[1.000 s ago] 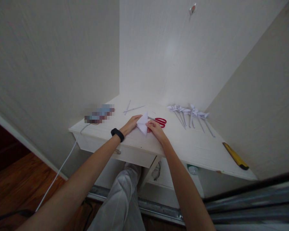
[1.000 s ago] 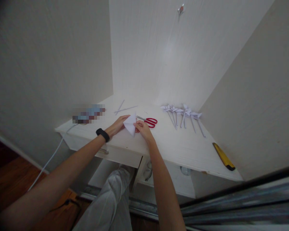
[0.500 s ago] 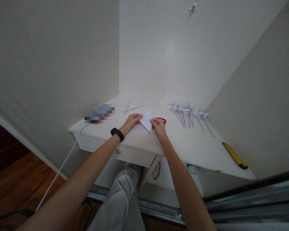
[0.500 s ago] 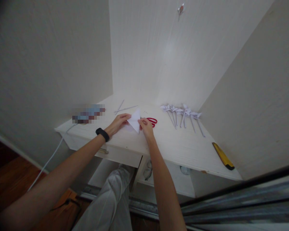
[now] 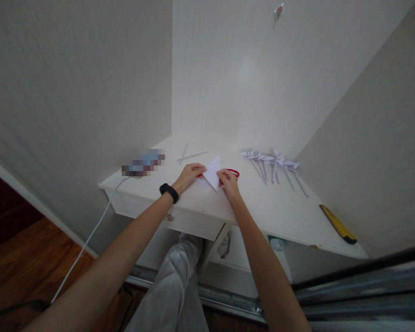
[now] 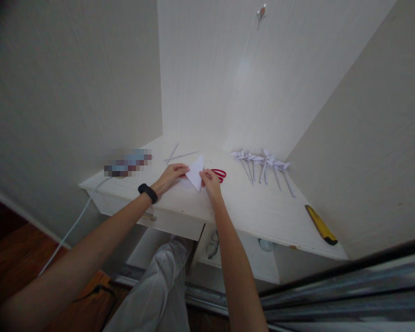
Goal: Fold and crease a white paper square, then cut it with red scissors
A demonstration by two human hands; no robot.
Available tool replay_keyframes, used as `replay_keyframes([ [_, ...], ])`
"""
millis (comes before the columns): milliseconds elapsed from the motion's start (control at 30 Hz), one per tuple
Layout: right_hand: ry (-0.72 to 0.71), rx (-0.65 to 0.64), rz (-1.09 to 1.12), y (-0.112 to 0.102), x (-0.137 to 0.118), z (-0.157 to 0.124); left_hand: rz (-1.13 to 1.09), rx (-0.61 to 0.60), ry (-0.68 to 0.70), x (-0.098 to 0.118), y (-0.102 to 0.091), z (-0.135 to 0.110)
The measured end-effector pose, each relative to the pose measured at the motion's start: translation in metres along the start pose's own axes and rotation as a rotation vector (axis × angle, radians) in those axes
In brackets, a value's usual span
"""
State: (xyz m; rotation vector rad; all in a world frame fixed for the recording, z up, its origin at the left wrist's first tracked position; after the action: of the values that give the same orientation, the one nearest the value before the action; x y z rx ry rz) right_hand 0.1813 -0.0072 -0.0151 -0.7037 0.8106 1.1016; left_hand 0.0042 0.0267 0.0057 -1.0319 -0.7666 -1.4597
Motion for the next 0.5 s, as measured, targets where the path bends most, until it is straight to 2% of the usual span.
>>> replay_keyframes([
  [233, -0.031, -0.041, -0.012, 0.0024, -0.0022, -0.0024, 0.021, 0.018, 0.035, 0.0013, -0.0024, -0.0004],
  [500, -0.059, -0.023, -0.022, 0.0008, -0.0039, -0.0033, 0.076, -0.030, 0.026, 0.0006, -0.0006, -0.0031],
])
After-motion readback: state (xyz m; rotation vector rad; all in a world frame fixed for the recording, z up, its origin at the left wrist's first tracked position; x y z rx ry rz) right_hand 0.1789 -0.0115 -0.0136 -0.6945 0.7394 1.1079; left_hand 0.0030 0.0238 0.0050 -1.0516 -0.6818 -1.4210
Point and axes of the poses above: each hand's wrist, its own z-axis towards the middle knuckle, its own y-axis out of the palm, x = y × z, the point moved 2 cm from there along z, towards the middle knuckle, and after that the axes turned 10 degrees about x, right-handed, at the moved point
